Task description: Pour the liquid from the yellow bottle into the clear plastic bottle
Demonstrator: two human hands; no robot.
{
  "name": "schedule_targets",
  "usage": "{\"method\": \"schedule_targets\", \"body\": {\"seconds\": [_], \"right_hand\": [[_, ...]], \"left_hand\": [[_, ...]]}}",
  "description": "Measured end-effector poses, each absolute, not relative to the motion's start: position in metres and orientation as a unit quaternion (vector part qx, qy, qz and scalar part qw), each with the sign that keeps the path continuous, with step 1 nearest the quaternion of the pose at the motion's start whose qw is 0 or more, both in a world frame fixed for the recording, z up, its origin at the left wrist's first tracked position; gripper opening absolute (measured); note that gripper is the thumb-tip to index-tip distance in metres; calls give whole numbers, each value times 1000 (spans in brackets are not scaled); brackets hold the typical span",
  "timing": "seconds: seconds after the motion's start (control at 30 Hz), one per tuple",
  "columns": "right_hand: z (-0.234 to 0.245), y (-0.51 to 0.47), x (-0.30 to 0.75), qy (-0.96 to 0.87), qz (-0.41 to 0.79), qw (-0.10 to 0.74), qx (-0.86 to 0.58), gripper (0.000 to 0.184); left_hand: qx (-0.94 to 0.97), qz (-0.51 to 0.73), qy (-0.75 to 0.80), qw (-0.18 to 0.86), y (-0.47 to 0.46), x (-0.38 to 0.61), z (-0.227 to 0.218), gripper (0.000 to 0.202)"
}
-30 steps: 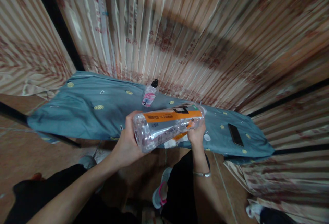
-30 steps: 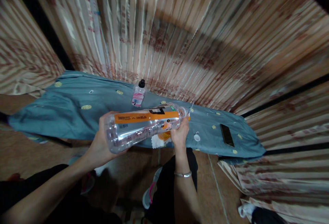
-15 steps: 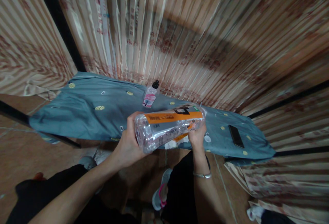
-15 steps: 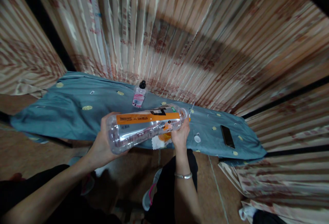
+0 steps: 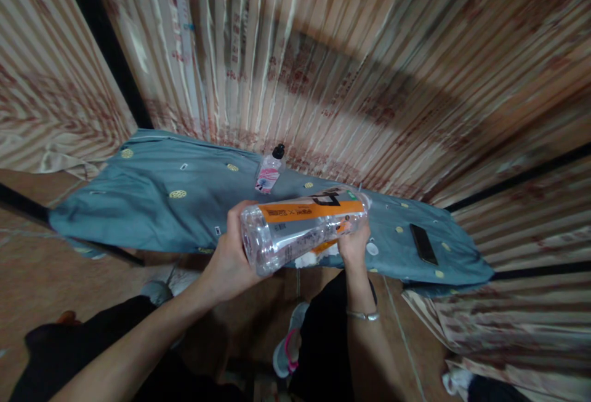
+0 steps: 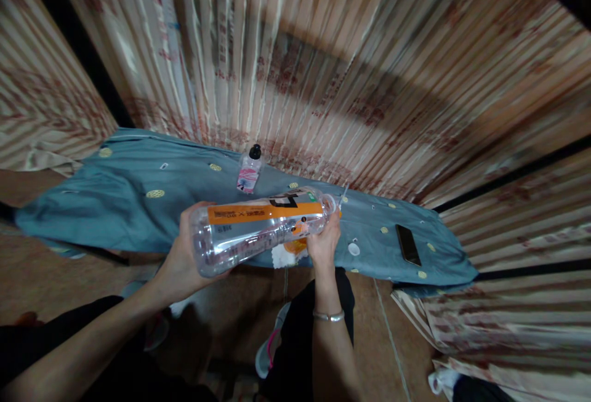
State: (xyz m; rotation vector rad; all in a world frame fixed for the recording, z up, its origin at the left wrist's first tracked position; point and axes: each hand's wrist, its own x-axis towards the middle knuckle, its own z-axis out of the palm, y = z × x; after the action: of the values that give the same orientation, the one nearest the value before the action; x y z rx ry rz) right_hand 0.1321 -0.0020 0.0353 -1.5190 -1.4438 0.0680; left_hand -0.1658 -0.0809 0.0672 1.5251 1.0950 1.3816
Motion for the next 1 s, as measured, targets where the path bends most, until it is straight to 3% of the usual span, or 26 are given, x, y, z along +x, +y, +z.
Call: {"method": "schedule_targets", "body": {"seconds": [0.2, 0.67, 1.0], "right_hand": [[35, -1, 133, -606, 29, 504, -615, 58], [38, -3, 131, -619, -6, 484, -619, 44], [38, -2, 131, -611, 18, 497, -615, 56]], "left_hand": [[599, 547, 431, 395, -81, -166, 67, 103], [606, 536, 437, 394, -80, -167, 70, 104], [600, 543, 433, 396, -81, -165, 69, 106]]}}
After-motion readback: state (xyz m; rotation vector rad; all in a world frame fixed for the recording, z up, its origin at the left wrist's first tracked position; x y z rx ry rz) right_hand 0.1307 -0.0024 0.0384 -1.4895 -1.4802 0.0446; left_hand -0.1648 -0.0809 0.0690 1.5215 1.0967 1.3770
